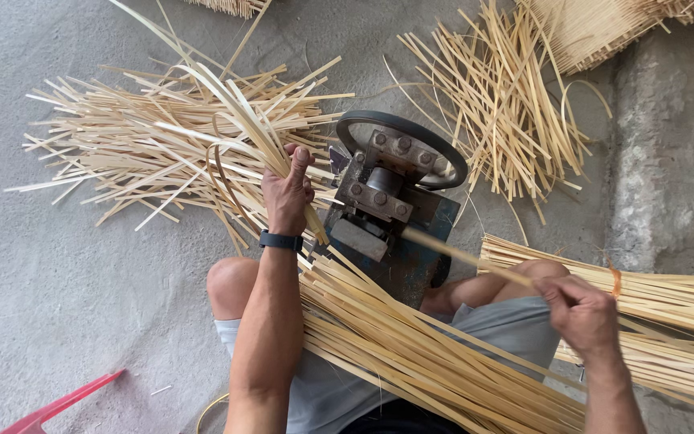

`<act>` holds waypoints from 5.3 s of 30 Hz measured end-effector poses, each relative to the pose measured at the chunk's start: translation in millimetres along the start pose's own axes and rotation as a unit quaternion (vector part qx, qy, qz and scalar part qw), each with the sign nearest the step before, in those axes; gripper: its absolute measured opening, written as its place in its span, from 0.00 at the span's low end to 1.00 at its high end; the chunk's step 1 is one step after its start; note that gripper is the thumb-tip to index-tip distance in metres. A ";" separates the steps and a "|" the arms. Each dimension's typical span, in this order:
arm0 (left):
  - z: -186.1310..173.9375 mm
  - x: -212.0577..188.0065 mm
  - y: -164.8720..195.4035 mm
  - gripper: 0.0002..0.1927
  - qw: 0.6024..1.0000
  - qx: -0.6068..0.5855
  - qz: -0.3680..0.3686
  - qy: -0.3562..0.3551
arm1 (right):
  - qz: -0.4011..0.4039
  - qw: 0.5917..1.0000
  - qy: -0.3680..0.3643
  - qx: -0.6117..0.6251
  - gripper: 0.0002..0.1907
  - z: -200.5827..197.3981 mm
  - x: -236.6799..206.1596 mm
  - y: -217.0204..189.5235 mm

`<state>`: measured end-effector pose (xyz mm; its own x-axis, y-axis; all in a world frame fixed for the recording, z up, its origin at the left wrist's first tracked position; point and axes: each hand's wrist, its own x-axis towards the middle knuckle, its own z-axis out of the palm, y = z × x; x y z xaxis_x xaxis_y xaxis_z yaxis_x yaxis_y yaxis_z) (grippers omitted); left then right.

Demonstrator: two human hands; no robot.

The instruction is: The person sits on the floor and uses a manual splitting machine to feed bamboo strips through a blade, producing thinner strips. The person repeatedly feeds individual strips through the machine and collects the split pieces into a growing pile.

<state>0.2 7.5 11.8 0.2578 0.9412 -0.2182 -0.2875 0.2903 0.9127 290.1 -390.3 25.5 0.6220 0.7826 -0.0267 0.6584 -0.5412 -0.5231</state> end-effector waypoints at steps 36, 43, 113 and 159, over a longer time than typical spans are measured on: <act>-0.1 1.4 -5.0 0.29 1.000 0.007 0.005 0.011 | 0.011 0.996 0.072 -0.047 0.10 -36.2 1.8 1.8; 1.3 0.5 -6.4 0.30 1.000 0.003 -0.005 0.000 | -0.071 0.992 0.068 -0.074 0.12 10.9 26.2 -58.3; -3.9 1.5 5.8 0.31 0.999 -0.010 -0.026 0.028 | -0.069 0.989 0.018 -0.129 0.12 4.2 35.1 -49.3; -0.8 -3.2 4.0 0.26 1.000 -0.010 0.011 -0.010 | -0.070 0.992 -0.049 -0.091 0.15 21.2 45.9 -57.0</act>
<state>-2.5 5.8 15.9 0.2695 0.9439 -0.1906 -0.3124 0.2729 0.9099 272.1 -317.0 36.1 0.4807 0.8754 -0.0513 0.8067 -0.4644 -0.3654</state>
